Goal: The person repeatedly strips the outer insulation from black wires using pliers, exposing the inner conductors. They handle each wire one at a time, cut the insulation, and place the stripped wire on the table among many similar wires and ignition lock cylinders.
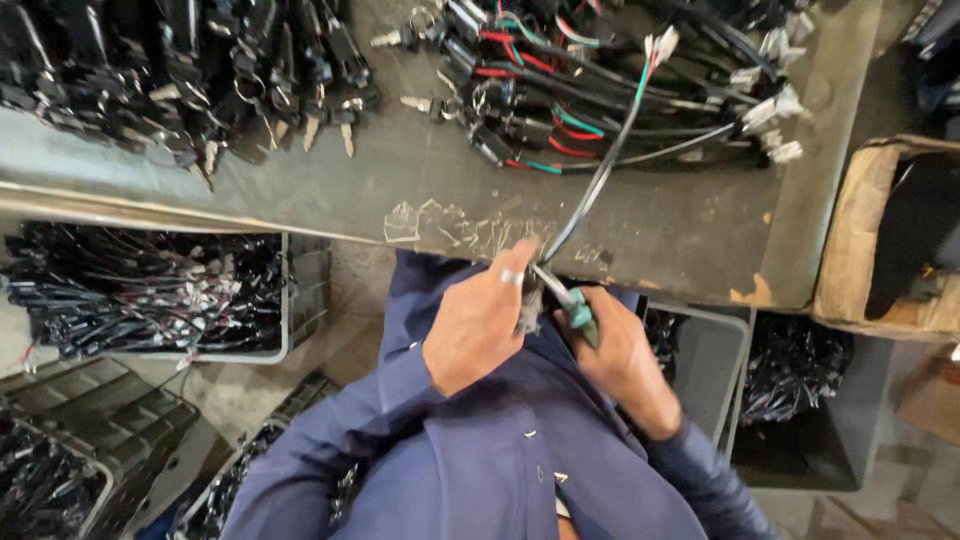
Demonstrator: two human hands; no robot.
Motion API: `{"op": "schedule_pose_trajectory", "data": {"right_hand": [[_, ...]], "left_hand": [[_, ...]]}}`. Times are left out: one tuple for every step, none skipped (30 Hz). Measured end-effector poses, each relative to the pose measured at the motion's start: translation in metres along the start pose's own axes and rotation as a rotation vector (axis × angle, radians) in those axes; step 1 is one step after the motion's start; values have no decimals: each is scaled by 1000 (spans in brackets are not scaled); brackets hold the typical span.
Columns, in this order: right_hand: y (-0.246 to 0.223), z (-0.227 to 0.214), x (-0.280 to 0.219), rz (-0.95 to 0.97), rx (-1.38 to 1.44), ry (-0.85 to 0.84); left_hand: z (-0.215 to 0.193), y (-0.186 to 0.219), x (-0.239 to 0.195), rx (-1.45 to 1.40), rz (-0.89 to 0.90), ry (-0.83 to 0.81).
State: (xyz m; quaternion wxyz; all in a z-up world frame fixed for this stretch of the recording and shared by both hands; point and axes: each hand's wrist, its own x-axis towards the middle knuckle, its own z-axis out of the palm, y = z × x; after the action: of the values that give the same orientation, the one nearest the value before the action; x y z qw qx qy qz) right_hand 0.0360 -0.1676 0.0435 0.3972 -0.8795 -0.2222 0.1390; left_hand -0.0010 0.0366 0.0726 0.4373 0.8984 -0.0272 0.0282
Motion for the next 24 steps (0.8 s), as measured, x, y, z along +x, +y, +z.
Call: {"op": "schedule_pose_trajectory", "data": {"right_hand": [[-2, 1, -2, 17, 5, -1], [-2, 1, -3, 34, 10, -2], [-2, -1, -4, 55, 18, -5], [0, -5, -3, 75, 33, -15], [2, -12, 0, 94, 53, -27], [5, -19, 4, 113, 72, -40], [9, -25, 10, 31, -42, 41], [13, -31, 19, -50, -155, 123], [17, -36, 28, -129, -270, 205], [20, -39, 35, -120, -364, 184], [24, -40, 43, -112, -458, 166], [25, -40, 49, -104, -553, 147], [26, -38, 54, -123, -545, 137], [25, -35, 58, -142, -538, 126], [24, -33, 58, -159, -530, 112], [25, -31, 56, -166, -539, 120], [25, -30, 53, -173, -552, 131], [27, -30, 51, -181, -565, 142], [28, -30, 49, -194, -523, 138], [30, -31, 48, -208, -481, 134], [32, -34, 49, -214, -439, 124], [34, -37, 51, -239, -431, 135], [35, -40, 55, -267, -420, 141], [35, -42, 60, -296, -408, 148]], "left_hand": [[-1, 0, 2, -48, 24, 39], [-6, 1, 4, -95, -102, 18], [-16, 1, 4, -142, -231, -7], [-28, 2, 5, -190, -360, -34], [-47, -2, 10, -78, -204, 52], [-67, -8, 16, 32, -46, 133], [-88, -15, 22, 79, -1, 214], [-105, -23, 29, 126, 43, 294], [-113, -30, 38, 390, 84, 444], [-119, -38, 45, 654, 126, 590], [-119, -43, 52, 576, 38, 568], [-116, -48, 57, 496, -48, 545], [-111, -52, 66, 415, -125, 523], [-103, -53, 72, 451, 83, 456], [-93, -52, 76, 483, 285, 378], [-82, -52, 82, 424, 322, 235], [-72, -52, 87, 363, 360, 94], [-63, -51, 91, 498, 408, 123], [-56, -52, 94, 633, 458, 154], [-53, -55, 97, 667, 463, 139], [-50, -56, 99, 695, 467, 117], [-48, -58, 101, 723, 471, 95], [-48, -61, 104, 664, 382, 18], [-49, -63, 106, 604, 293, -58]]}}
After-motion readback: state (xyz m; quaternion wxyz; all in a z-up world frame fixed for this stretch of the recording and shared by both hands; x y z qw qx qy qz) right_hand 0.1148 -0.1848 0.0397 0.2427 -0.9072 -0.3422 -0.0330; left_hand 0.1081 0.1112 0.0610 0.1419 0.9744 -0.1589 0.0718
